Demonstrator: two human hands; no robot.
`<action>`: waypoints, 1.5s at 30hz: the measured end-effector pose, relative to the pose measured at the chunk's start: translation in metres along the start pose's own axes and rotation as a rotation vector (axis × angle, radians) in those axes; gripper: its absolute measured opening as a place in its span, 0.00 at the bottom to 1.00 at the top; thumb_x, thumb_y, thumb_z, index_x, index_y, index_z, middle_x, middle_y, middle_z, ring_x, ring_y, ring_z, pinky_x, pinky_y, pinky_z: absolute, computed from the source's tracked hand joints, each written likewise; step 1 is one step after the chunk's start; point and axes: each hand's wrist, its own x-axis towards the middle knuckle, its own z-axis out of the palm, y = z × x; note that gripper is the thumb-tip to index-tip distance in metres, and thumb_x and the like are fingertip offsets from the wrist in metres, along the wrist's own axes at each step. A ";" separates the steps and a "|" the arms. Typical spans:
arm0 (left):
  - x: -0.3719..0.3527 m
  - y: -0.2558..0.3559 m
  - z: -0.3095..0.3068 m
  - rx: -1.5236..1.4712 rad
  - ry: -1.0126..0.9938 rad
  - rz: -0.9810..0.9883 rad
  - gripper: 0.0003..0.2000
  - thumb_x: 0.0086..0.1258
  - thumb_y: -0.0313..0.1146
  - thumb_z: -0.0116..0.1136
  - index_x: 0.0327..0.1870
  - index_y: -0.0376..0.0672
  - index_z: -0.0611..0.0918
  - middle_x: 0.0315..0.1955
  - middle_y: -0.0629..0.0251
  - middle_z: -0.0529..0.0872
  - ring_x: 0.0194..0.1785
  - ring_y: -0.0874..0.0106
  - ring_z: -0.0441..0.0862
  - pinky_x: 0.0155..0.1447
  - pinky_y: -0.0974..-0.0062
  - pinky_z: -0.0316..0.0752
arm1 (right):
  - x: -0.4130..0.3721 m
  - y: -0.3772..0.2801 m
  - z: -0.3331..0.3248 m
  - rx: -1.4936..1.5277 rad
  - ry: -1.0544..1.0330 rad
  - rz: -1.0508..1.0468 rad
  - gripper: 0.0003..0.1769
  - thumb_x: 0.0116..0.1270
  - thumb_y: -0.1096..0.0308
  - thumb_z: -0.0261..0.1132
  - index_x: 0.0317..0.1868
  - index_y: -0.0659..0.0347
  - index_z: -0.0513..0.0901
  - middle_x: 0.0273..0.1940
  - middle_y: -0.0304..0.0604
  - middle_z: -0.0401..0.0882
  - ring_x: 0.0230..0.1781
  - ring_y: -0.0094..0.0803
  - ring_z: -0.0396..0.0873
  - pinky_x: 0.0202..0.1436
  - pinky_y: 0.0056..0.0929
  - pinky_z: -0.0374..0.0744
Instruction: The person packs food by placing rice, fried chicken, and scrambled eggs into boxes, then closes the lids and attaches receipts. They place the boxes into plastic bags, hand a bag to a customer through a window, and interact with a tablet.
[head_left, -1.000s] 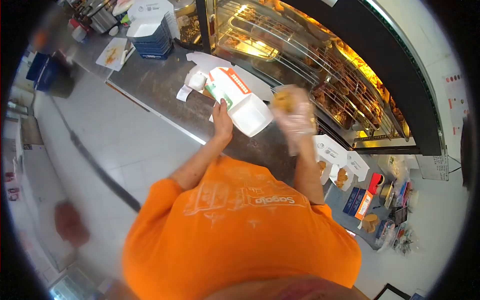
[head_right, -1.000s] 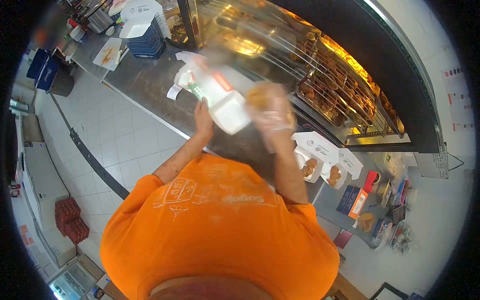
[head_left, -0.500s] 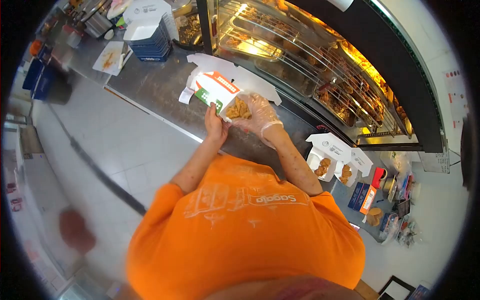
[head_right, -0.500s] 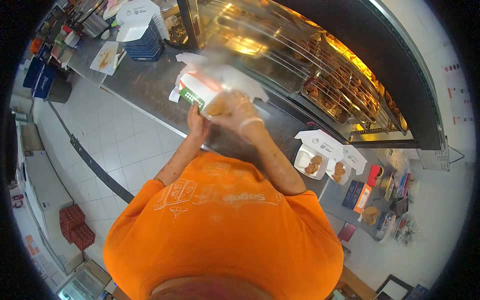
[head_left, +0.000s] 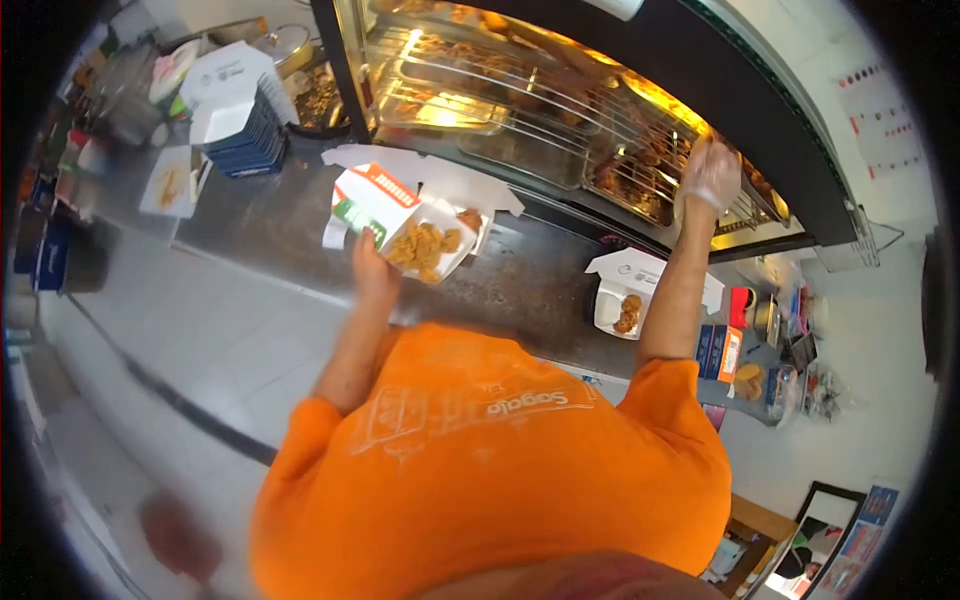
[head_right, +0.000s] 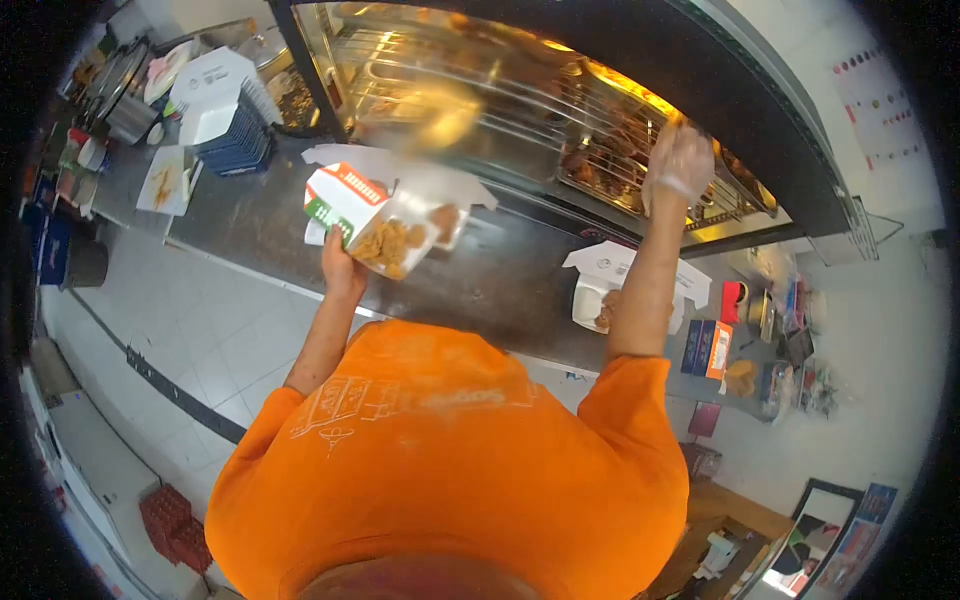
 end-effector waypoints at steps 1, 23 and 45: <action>-0.005 0.004 0.003 -0.001 -0.011 -0.005 0.19 0.77 0.42 0.37 0.62 0.41 0.66 0.55 0.59 0.75 0.58 0.62 0.75 0.60 0.61 0.72 | 0.015 0.000 -0.004 -0.199 -0.171 0.053 0.19 0.68 0.62 0.55 0.57 0.54 0.76 0.54 0.48 0.76 0.54 0.46 0.75 0.57 0.39 0.73; -0.092 -0.037 -0.030 -0.021 0.174 -0.020 0.22 0.77 0.45 0.34 0.65 0.40 0.62 0.59 0.54 0.72 0.59 0.56 0.75 0.56 0.51 0.75 | 0.125 0.037 0.086 -0.024 -0.384 -0.297 0.37 0.66 0.41 0.55 0.69 0.53 0.62 0.71 0.44 0.56 0.71 0.41 0.54 0.71 0.38 0.57; -0.061 -0.076 0.006 0.117 0.017 -0.188 0.18 0.76 0.43 0.39 0.59 0.42 0.68 0.52 0.58 0.77 0.53 0.58 0.79 0.48 0.51 0.79 | 0.109 0.023 0.088 0.094 -0.388 -0.221 0.38 0.65 0.42 0.57 0.69 0.54 0.61 0.68 0.45 0.60 0.69 0.41 0.57 0.70 0.38 0.59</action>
